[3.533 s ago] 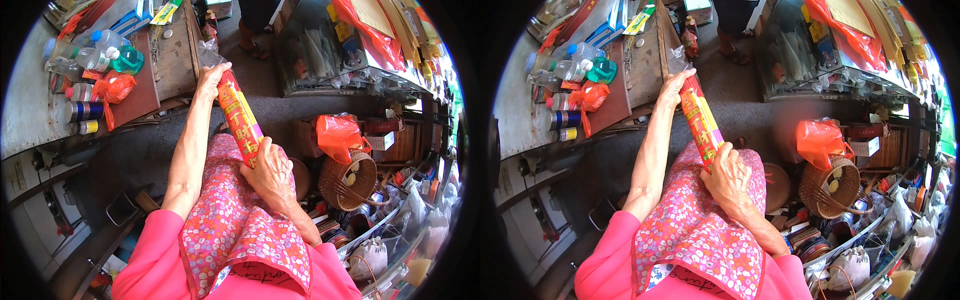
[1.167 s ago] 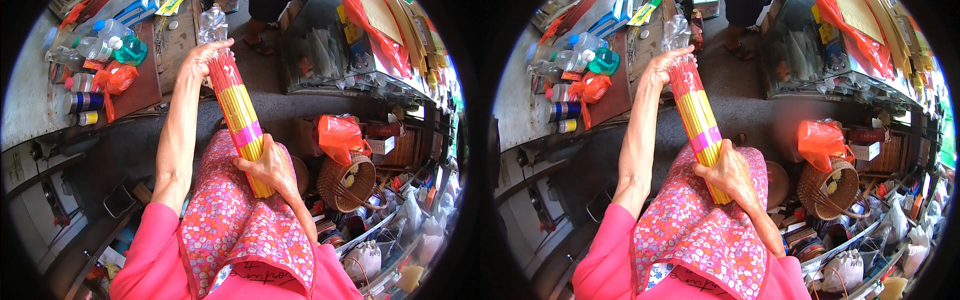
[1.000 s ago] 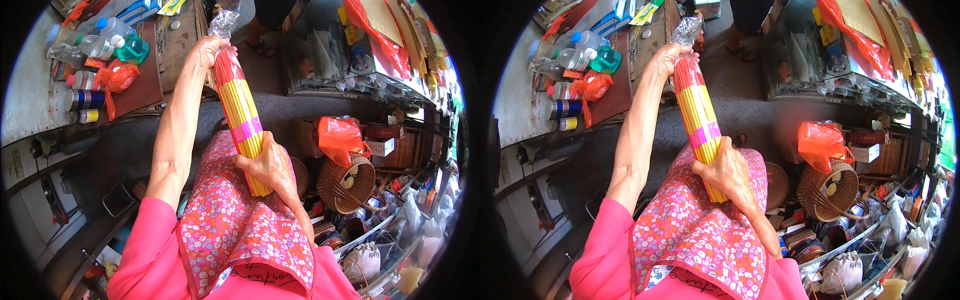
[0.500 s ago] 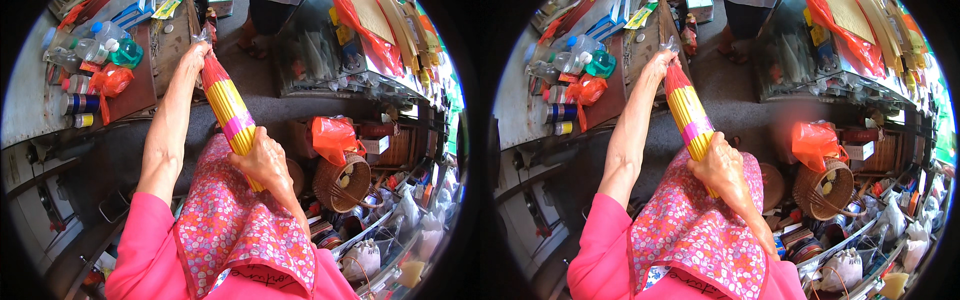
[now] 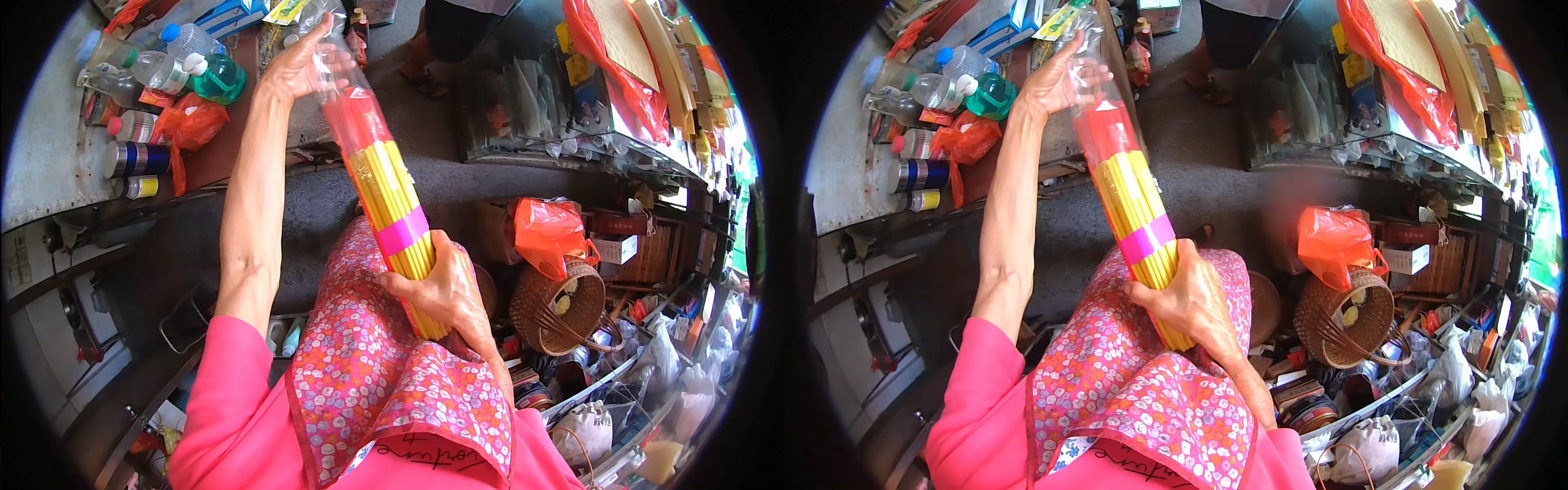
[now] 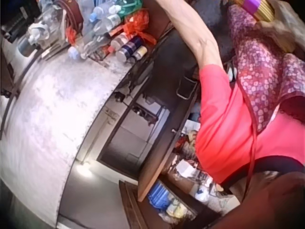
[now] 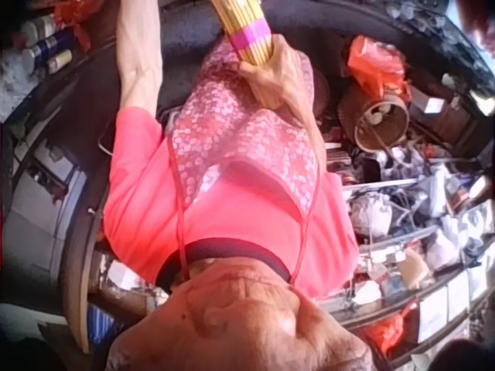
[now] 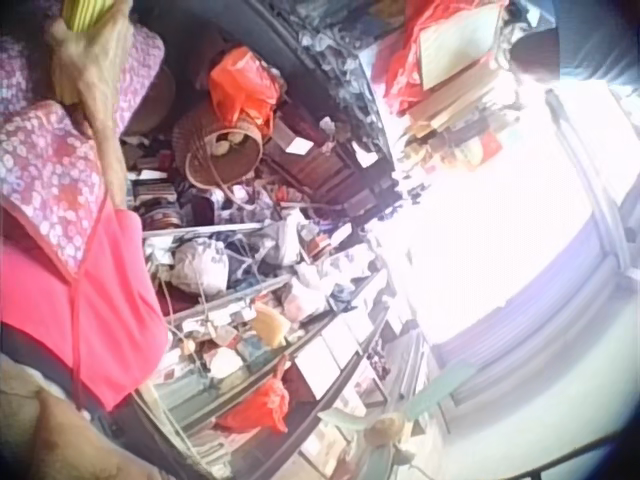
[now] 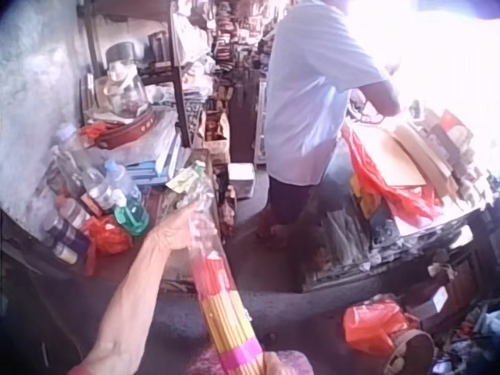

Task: The person retrieves a bundle of incense sticks from a plastic bag and wraps it with a red paper label. They then use a cleaver to cut the plastic packaging and adjust the label around the bundle.

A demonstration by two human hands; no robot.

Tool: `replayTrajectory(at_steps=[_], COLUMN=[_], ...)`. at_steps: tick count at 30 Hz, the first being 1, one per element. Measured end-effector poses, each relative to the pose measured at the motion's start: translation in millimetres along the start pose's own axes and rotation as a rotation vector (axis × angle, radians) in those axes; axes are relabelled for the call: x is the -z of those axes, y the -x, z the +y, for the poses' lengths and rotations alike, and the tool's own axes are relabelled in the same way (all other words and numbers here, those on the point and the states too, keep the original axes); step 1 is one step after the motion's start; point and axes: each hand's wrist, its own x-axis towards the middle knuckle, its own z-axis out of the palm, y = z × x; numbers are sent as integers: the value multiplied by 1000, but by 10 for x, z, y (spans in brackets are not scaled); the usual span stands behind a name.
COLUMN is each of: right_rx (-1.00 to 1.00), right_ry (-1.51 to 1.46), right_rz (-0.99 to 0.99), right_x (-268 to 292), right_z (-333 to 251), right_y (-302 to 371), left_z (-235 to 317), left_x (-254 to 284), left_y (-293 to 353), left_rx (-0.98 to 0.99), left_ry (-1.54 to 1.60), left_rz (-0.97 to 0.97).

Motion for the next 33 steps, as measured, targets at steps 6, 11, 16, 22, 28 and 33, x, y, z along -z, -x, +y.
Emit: replayTrajectory(at_steps=[6,11,16,22,28,33], right_rx=[22,163,550,713,743,745], right_ry=[-295,-441,-236,-67,45,111], right_rz=[-77,-48,290,198,-40,-161], right_x=[-39,59,229,388,642,704], right_z=[83,341,245,258,195,270], right_y=[-88,-91,-217,-221,-313,-450], left_z=[-560,-769,-665,-630,-663,-721], left_x=[-691,-888,-1061,-1194,-1300,-1314], left_y=[725,793,790,850,887,1021], left_rx=[-68,46,64,75,89,96], left_ry=[243,692,697,693,647,466], left_rz=[-308,-243,-350,-372,-361,-332])
